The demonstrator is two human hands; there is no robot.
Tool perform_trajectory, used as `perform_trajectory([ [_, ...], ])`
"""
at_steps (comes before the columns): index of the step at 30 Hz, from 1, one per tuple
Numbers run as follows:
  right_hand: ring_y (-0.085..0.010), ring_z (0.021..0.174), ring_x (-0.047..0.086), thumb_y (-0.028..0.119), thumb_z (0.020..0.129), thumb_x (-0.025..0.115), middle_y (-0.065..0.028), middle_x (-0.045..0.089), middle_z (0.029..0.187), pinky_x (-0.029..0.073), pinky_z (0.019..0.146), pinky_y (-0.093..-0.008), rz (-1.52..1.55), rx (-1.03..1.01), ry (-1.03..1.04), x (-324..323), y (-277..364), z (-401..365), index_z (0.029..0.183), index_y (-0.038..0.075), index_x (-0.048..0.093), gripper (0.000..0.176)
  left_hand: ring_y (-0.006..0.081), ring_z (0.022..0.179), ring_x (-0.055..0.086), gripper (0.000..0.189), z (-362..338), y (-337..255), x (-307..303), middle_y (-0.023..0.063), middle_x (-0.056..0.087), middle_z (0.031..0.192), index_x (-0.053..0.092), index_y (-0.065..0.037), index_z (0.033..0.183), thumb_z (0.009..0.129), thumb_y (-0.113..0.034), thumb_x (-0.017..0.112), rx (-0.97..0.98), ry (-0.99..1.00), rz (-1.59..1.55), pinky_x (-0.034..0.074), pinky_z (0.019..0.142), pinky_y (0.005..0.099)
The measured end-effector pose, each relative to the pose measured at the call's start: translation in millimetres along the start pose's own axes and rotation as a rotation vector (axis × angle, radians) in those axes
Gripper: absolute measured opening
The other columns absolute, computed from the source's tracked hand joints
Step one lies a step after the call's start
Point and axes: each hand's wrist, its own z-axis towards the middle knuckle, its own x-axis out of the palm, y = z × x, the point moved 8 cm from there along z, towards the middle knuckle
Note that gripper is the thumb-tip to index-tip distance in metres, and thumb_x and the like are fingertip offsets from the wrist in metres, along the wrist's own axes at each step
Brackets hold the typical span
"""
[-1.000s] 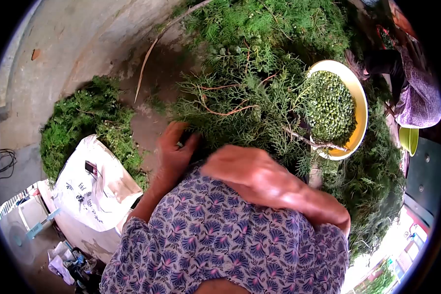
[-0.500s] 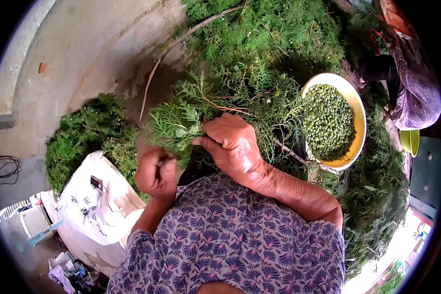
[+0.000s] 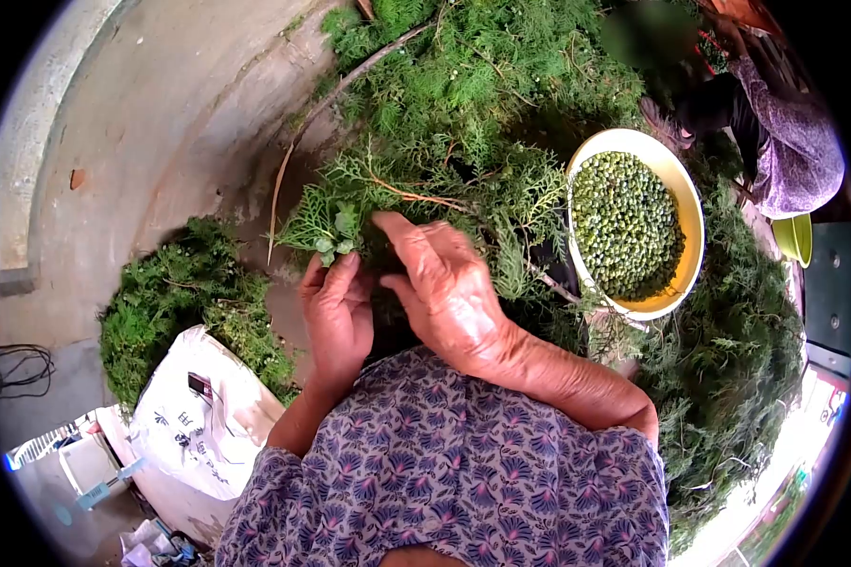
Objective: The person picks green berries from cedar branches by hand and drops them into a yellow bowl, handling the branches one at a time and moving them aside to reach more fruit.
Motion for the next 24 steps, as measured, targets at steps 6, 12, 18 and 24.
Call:
perform_trajectory([
  [6,-0.0313,0.079,0.058,-0.001,0.069,0.064,-0.0131,0.06,0.085,0.047,0.068,-0.036,-0.038,0.037,0.039,11.0,-25.3,-4.9,0.089,0.001,0.061,0.02,0.0082,0.084,0.056,0.015,-4.0,13.1,3.0,0.0019,0.062,0.094,0.06,-0.003,0.099,0.084,-0.001,0.058,0.001,0.039,0.001,0.044,0.078,0.0228],
  [12,-0.0289,0.08,0.059,-0.005,0.071,0.063,-0.0128,0.061,0.081,0.048,0.068,-0.0338,0.121,0.017,0.075,9.5,-20.6,-3.1,0.086,0.0,0.062,0.016,0.0105,0.086,0.057,0.021,0.8,23.4,-9.6,0.0032,0.061,0.099,0.06,-0.004,0.101,0.082,0.003,0.059,0.011,0.024,-0.014,0.047,0.077,0.0258],
  [18,-0.0207,0.075,0.06,-0.007,0.074,0.062,-0.0095,0.063,0.082,0.048,0.067,-0.0277,0.304,0.038,-0.183,-46.3,-18.5,18.0,0.087,0.0,0.063,0.016,0.0206,0.082,0.058,0.014,10.1,6.7,21.5,0.0066,0.062,0.091,0.061,-0.005,0.096,0.082,-0.001,0.06,0.063,0.168,-0.053,0.048,0.075,0.0373],
  [24,-0.0174,0.075,0.058,-0.004,0.079,0.061,-0.0079,0.063,0.08,0.05,0.066,-0.028,0.333,-0.291,-0.164,-54.1,2.4,40.8,0.092,0.001,0.065,0.014,0.0197,0.07,0.055,0.012,10.5,-7.2,53.5,0.0061,0.06,0.081,0.06,-0.003,0.092,0.082,-0.008,0.063,0.021,0.379,0.026,0.047,0.072,0.037],
])
